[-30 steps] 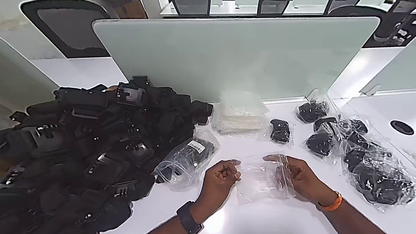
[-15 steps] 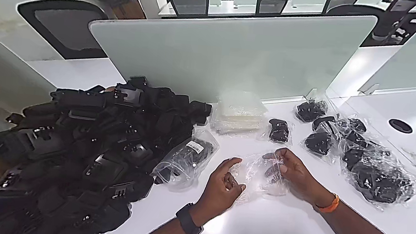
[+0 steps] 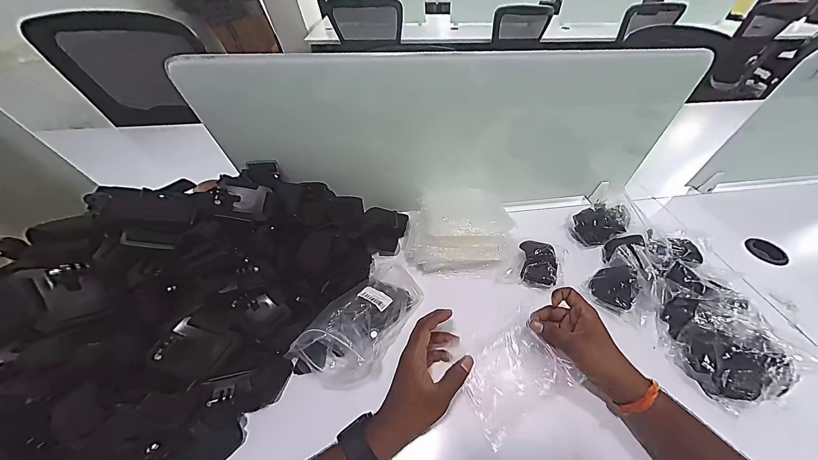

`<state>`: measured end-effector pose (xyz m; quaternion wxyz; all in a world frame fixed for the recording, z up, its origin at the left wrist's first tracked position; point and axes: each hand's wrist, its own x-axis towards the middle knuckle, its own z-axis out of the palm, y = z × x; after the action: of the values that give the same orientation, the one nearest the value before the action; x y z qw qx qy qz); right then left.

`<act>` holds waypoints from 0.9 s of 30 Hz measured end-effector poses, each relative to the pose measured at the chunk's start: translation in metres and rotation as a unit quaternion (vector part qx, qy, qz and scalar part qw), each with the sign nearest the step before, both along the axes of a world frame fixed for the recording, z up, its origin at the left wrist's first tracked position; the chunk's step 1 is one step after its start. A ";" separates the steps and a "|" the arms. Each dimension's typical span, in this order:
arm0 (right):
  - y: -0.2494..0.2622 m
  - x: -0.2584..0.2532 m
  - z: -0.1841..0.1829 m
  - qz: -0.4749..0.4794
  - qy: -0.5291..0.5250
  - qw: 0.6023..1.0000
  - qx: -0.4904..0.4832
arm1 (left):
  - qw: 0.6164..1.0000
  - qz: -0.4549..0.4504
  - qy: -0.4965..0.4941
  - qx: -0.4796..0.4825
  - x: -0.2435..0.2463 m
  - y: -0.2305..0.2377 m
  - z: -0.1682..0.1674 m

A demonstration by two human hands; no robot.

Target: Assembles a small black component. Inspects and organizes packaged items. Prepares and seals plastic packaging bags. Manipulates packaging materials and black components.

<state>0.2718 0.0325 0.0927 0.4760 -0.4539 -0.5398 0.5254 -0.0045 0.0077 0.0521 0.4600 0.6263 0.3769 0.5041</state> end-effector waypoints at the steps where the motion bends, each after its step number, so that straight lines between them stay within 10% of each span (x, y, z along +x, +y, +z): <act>1: 0.000 0.005 0.002 0.057 -0.016 0.998 -0.012 | 1.000 -0.001 -0.017 0.015 -0.001 0.001 0.000; 7: -0.007 0.005 -0.001 0.351 -0.081 0.932 -0.049 | 0.992 -0.115 -0.034 -0.043 0.001 -0.005 0.003; 12: -0.022 -0.018 -0.017 0.285 -0.090 0.953 0.057 | 0.983 -0.144 0.115 0.019 0.005 -0.013 0.001; 27: -0.027 -0.033 -0.032 0.222 -0.138 0.956 0.134 | 0.993 -0.089 0.071 -0.010 0.005 -0.009 0.000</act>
<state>0.2386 0.0056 0.0608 0.3251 -0.3230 -0.7524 0.4731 0.0004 -0.0012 0.0519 0.4814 0.6870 0.3560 0.4118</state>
